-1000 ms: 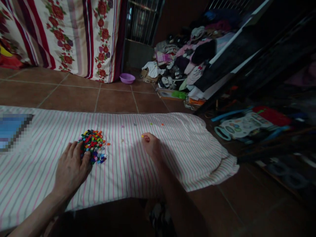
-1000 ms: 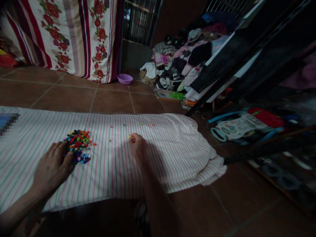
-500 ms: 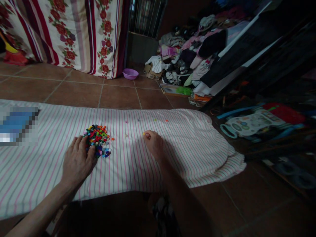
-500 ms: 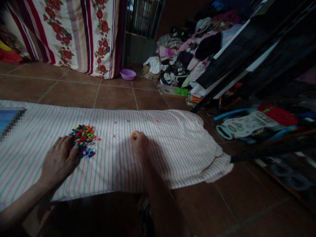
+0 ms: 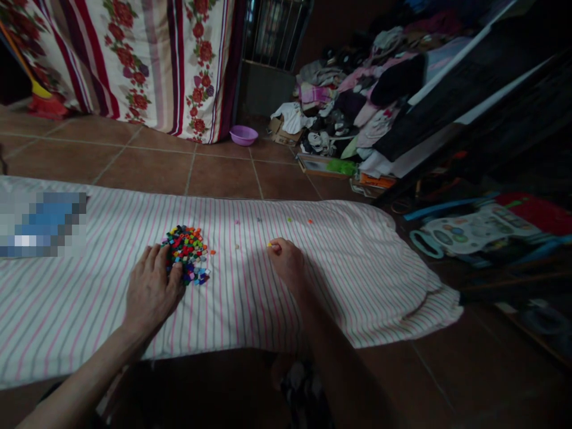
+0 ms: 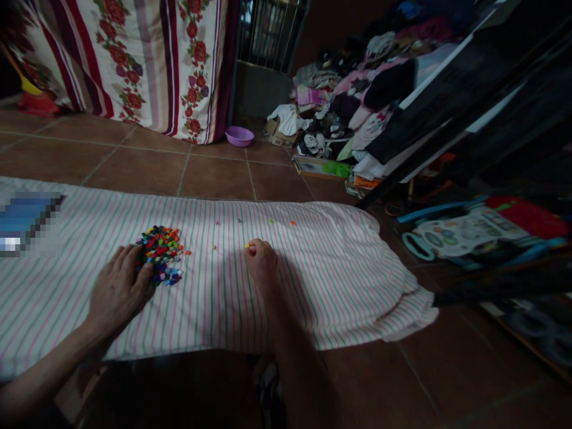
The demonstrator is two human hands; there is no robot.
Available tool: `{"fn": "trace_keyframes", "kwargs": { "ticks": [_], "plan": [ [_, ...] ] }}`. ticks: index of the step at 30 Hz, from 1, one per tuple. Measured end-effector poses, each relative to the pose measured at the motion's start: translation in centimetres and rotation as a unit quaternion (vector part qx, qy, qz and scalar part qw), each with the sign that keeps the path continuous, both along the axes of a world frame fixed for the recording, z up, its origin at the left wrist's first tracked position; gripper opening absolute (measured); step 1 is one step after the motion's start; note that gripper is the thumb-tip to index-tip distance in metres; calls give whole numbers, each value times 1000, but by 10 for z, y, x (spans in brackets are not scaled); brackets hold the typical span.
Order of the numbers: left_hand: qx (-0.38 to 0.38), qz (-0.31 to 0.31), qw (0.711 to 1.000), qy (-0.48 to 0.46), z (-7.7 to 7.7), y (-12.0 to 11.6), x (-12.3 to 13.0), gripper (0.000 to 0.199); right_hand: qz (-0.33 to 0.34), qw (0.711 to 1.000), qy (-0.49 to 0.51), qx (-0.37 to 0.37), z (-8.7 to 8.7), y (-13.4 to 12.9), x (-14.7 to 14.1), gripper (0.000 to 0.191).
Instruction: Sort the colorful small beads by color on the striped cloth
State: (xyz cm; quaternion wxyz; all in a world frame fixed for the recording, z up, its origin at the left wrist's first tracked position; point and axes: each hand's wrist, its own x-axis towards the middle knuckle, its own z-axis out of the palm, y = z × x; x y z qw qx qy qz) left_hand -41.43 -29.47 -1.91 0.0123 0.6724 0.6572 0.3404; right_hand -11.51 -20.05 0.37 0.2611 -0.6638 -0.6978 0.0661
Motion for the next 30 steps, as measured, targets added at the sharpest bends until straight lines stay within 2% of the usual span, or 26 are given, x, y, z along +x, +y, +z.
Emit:
{"fn": "trace_keyframes", "kwargs": {
  "ticks": [3, 7, 12, 16, 23, 26, 30],
  "plan": [
    [-2, 33, 999, 11, 3, 0, 5, 40, -7, 1000, 13, 12, 1, 1, 2, 18],
    [-12, 55, 998, 24, 7, 1, 11, 43, -11, 996, 42, 74, 6, 1, -3, 28],
    [-17, 71, 996, 45, 8, 0, 11, 48, 33, 991, 78, 103, 12, -4, -23, 24],
    [-17, 70, 996, 50, 8, 1, 9, 48, 94, 986, 108, 89, 12, -8, -49, 18],
    [-10, 14, 999, 49, 10, 2, 5, 36, 215, 968, 126, 15, 7, -16, -100, 18],
    [-13, -9, 1000, 27, 10, 2, 4, 30, 227, 968, 104, -3, 3, -19, -116, 22],
    [-23, 40, 999, -20, 12, 2, 6, 40, 211, 973, 90, -2, 0, -19, -126, 26]
  ]
}}
